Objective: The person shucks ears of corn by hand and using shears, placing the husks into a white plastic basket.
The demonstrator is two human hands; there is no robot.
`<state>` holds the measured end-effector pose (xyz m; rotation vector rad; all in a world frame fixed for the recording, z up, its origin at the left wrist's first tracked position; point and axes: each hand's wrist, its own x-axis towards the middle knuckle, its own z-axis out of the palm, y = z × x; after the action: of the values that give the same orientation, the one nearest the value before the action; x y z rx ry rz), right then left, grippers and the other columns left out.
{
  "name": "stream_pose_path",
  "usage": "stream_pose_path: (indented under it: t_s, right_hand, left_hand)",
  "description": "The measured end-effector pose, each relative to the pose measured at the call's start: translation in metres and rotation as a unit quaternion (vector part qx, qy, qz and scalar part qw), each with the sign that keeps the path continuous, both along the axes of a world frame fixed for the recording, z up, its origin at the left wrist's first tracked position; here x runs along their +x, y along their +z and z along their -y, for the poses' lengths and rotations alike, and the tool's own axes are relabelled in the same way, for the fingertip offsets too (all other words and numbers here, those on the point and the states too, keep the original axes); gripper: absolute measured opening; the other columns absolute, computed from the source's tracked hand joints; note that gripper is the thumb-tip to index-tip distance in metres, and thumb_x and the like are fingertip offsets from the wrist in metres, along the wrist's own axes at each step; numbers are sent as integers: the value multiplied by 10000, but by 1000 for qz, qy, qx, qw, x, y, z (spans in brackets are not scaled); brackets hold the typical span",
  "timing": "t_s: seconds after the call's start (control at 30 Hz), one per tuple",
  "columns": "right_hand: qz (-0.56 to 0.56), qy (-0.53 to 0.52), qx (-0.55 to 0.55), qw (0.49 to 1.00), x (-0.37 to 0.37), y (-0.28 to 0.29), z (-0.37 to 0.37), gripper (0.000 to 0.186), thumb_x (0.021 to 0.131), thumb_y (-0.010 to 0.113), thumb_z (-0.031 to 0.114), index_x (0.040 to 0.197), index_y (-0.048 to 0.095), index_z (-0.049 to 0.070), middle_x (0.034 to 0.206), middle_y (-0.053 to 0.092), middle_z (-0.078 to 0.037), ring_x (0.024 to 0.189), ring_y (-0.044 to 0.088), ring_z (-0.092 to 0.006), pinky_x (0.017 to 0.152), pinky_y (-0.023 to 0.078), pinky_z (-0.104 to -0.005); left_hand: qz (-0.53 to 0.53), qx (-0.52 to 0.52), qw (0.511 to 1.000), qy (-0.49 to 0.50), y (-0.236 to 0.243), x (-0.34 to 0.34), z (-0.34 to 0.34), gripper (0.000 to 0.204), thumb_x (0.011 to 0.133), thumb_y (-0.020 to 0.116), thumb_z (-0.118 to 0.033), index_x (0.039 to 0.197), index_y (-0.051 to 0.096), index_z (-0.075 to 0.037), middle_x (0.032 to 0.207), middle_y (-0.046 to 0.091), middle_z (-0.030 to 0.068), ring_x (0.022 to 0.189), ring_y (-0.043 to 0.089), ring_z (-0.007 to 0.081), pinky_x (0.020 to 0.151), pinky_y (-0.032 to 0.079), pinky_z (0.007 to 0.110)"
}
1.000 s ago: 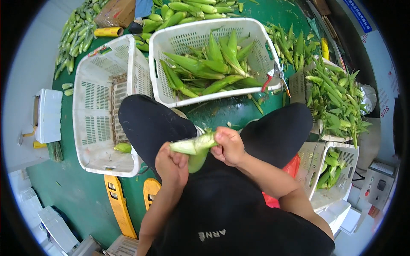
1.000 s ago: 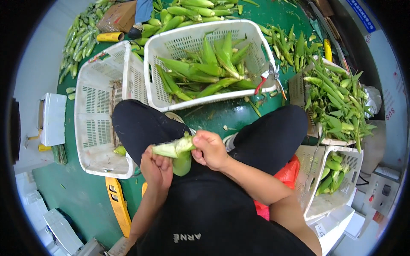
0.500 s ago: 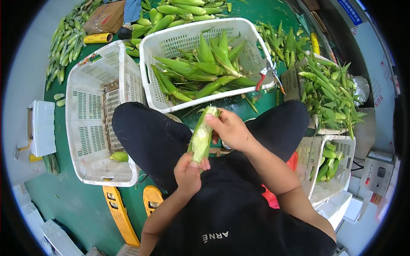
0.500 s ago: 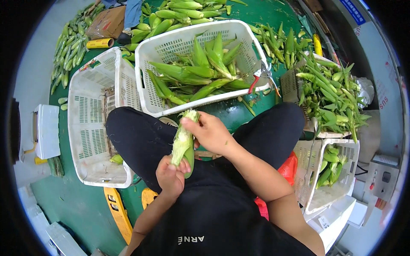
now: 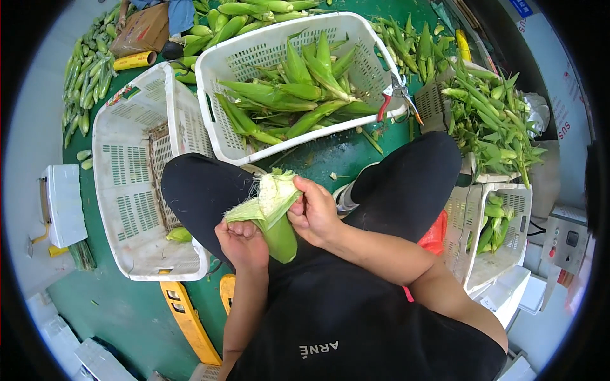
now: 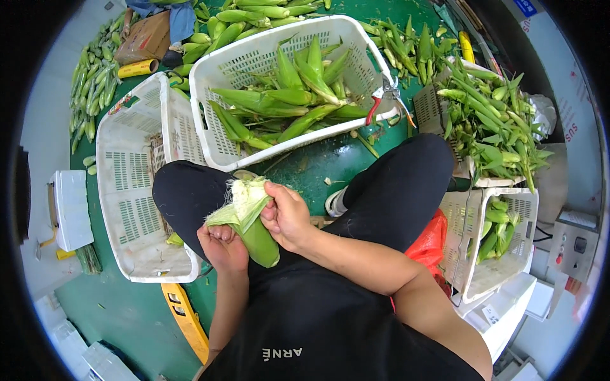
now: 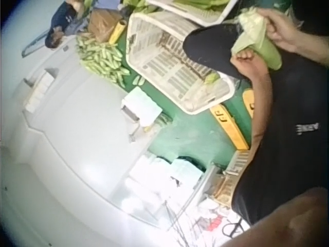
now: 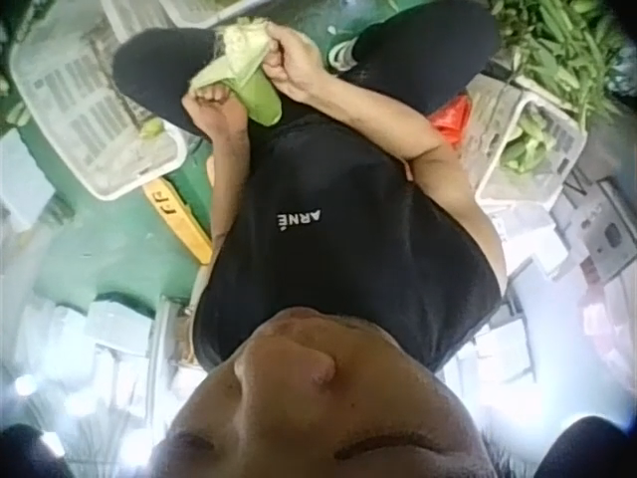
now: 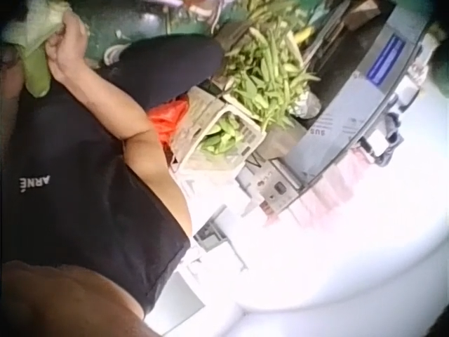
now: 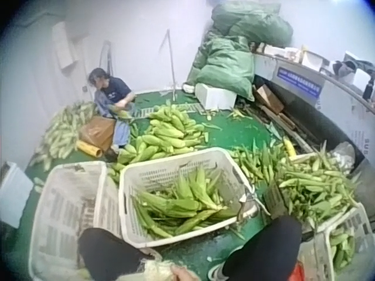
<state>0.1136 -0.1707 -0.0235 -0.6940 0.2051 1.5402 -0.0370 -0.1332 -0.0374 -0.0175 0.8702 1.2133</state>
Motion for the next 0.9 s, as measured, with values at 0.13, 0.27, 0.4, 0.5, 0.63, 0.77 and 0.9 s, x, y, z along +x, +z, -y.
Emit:
stream_pose_path:
  t_s: [0.13, 0.27, 0.4, 0.5, 0.63, 0.77, 0.9]
  right_hand:
    - [-45, -34, 33, 998, 9, -16, 3, 304, 973, 455, 267, 749, 493, 65, 593, 473, -28, 395, 332, -79, 348, 237, -213]
    - [-75, 114, 2, 991, 46, -14, -4, 270, 933, 464, 244, 837, 563, 13, 643, 581, -62, 331, 310, -83, 341, 295, -216]
    - [90, 183, -45, 978, 52, -17, -12, 301, 951, 457, 266, 830, 610, 36, 746, 631, -97, 593, 603, -160, 563, 521, -314]
    - [6, 222, 84, 971, 50, -14, -13, 224, 955, 467, 192, 933, 579, -2, 859, 628, -178, 845, 633, -301, 792, 522, -391]
    - [22, 277, 100, 956, 42, -9, -11, 216, 939, 478, 180, 936, 589, -6, 788, 647, -149, 700, 658, -250, 642, 550, -343]
    - [85, 355, 187, 912, 37, -9, -17, 272, 928, 495, 196, 1009, 621, -31, 838, 661, -124, 683, 643, -159, 587, 529, -268]
    - [49, 251, 39, 966, 32, -11, -17, 245, 930, 516, 228, 955, 619, 8, 844, 644, -83, 674, 623, -150, 560, 507, -271]
  left_hand:
    - [13, 12, 1000, -5, 7, 11, 5, 230, 906, 452, -195, 685, 433, -137, 590, 420, -25, 518, 388, 91, 497, 339, 217]
    - [-320, 427, 814, -230, 19, 13, 56, 209, 890, 487, -171, 702, 511, -83, 571, 503, 18, 476, 484, 196, 499, 432, 288]
    - [-391, 598, 586, -383, 44, 27, 45, 185, 823, 560, -106, 651, 532, -46, 626, 573, 74, 530, 557, 236, 502, 432, 336]
    - [-361, 629, 526, -445, 63, 22, 21, 283, 868, 523, -175, 611, 518, -55, 623, 568, 75, 516, 544, 232, 479, 410, 324]
    - [-438, 462, 674, -375, 100, 28, -20, 427, 752, 754, -323, 1038, 637, -28, 539, 312, -22, 474, 352, 83, 490, 309, 223]
    - [-438, 507, 425, -608, 124, 41, -69, 524, 606, 844, -179, 1075, 635, -75, 589, 410, 7, 475, 411, 119, 493, 352, 253]
    - [-387, 607, 449, -530, 92, 33, -74, 306, 651, 821, -153, 838, 594, -68, 651, 523, 49, 511, 492, 194, 495, 400, 295]
